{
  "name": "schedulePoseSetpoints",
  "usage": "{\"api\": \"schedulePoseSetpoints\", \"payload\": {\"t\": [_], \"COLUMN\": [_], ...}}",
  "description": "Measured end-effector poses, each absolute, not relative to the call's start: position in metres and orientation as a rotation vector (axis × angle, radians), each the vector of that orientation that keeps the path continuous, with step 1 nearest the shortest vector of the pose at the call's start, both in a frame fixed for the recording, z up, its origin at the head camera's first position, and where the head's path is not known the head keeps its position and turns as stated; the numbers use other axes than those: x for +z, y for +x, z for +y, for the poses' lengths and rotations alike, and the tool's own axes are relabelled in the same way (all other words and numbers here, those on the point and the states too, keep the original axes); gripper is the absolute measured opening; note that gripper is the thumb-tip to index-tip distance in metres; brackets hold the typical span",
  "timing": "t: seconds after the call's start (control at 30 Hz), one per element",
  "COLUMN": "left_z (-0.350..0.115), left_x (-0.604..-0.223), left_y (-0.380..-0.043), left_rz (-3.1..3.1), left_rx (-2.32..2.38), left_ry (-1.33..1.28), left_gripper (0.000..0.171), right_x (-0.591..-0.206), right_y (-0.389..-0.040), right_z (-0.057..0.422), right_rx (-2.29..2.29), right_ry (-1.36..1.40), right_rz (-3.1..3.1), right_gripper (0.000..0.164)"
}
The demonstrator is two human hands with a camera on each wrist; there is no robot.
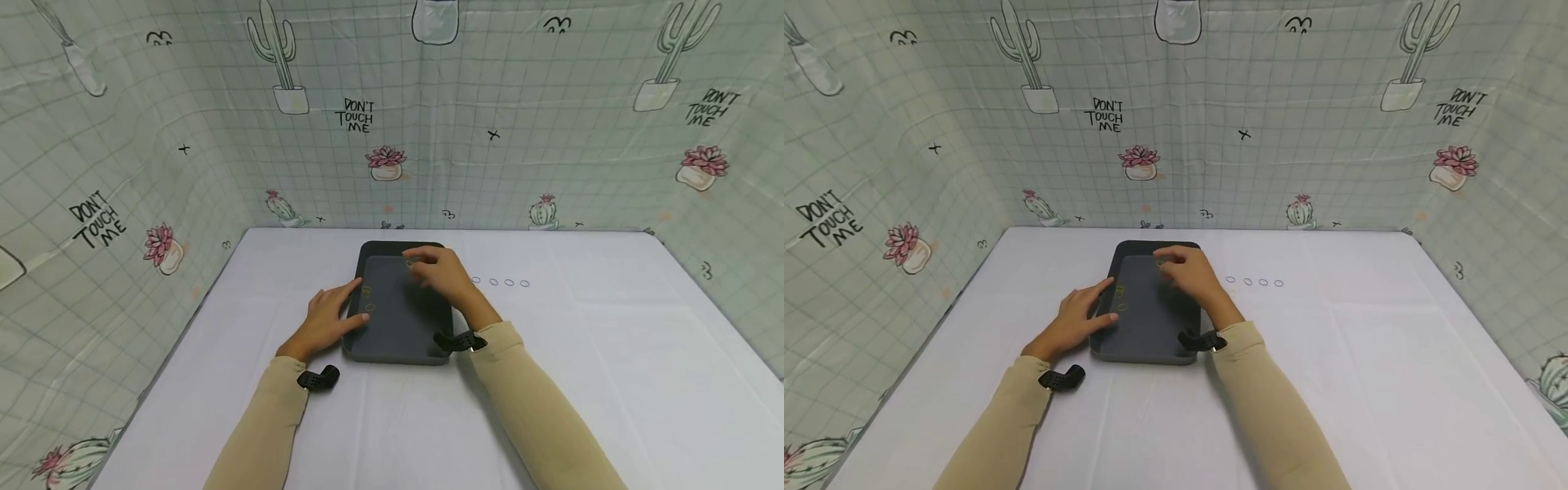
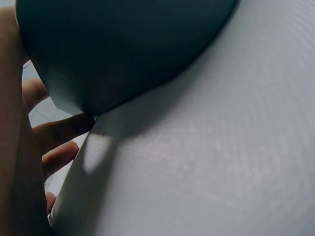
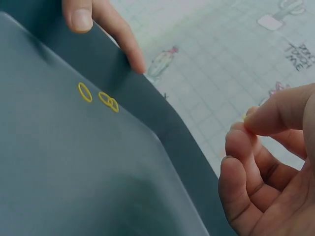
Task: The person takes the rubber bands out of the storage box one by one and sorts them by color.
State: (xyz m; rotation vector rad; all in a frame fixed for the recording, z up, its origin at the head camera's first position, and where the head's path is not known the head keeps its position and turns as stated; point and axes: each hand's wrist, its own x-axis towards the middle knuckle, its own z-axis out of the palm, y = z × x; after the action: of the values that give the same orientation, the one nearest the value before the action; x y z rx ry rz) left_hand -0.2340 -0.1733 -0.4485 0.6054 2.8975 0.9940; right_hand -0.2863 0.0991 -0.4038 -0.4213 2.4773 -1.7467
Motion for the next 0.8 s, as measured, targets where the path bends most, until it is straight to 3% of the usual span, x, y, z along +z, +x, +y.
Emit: {"api": "schedulePoseSetpoints", "payload": {"t": [0.37,0.8], "left_z": [-0.176,-0.174], "left_x": [-0.452,-0.451], "left_y": [-0.231,-0.233], "left_rz": [2.888,2.897], "left_rx": [1.031,1.015], "left_ry": [0.615,0.620], "left_gripper": [0.080,0.080], "right_x": [-0.412,-0.416], "right_y": [-0.274,-0.270], "right_z": [0.127,0.159], "right_rx": [-1.926,-1.995], "right_ry": [-0.336,-0.235], "right_rz": [2.372,2.371], "right_gripper": [0.028,0.031]}}
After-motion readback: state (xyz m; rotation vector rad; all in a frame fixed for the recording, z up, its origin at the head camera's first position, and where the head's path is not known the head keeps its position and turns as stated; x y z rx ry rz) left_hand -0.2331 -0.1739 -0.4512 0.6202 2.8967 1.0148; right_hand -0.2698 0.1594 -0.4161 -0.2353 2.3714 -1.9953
